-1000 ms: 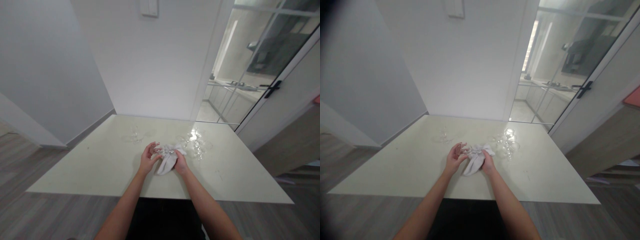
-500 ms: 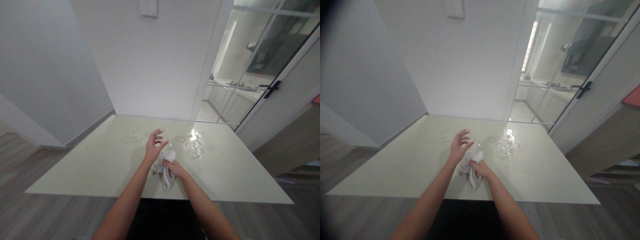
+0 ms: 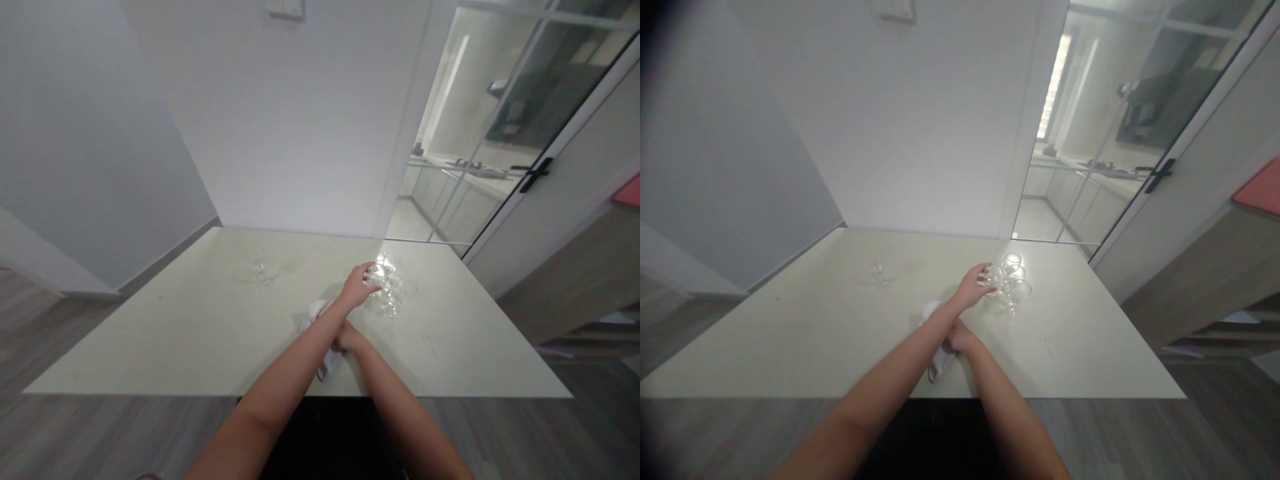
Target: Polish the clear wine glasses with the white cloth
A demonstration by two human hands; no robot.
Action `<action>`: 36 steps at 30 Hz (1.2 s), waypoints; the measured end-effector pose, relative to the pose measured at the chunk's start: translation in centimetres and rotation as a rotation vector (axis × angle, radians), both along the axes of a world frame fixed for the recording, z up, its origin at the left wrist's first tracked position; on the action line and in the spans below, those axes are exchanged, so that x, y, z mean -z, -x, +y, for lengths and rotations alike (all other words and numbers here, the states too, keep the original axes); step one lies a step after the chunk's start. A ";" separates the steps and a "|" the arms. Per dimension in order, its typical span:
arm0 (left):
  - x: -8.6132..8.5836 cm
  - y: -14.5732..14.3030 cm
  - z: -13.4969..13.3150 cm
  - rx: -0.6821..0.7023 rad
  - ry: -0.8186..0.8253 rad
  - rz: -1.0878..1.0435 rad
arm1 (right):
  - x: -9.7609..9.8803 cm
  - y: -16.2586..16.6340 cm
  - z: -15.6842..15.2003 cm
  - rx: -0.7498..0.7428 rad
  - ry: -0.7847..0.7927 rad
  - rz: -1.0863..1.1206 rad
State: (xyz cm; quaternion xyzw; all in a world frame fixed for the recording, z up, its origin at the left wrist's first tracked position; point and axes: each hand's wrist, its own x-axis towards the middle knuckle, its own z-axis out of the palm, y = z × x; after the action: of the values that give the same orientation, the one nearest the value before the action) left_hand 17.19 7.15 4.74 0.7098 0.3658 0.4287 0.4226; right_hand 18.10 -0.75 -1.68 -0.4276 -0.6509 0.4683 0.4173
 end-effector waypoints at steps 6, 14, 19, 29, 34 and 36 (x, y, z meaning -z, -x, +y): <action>0.4 -0.6 0.4 -0.024 -0.015 0.042 | -0.1 0.2 0.5 -0.002 -0.020 -0.028; 0.3 -0.7 0.4 -0.066 0.022 0.013 | 0.4 0.2 0.4 0.033 -0.002 -0.017; 0.1 -0.9 0.2 -0.075 0.015 0.031 | 1.0 0.1 0.7 0.053 0.013 -0.010; 0.0 -1.1 0.1 -0.078 0.012 0.000 | 2.1 0.4 1.4 0.042 0.037 0.022; 0.2 -1.2 0.2 -0.080 0.006 0.015 | 2.1 0.3 1.4 0.045 0.038 0.043; 0.1 -1.1 0.1 -0.102 -0.029 0.037 | 1.7 0.2 1.1 0.051 0.041 0.047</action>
State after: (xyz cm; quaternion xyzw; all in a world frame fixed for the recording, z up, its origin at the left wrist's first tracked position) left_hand 18.32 7.20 4.62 0.7041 0.4030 0.4417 0.3831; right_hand 17.92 0.39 -3.40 -0.4414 -0.6203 0.4806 0.4353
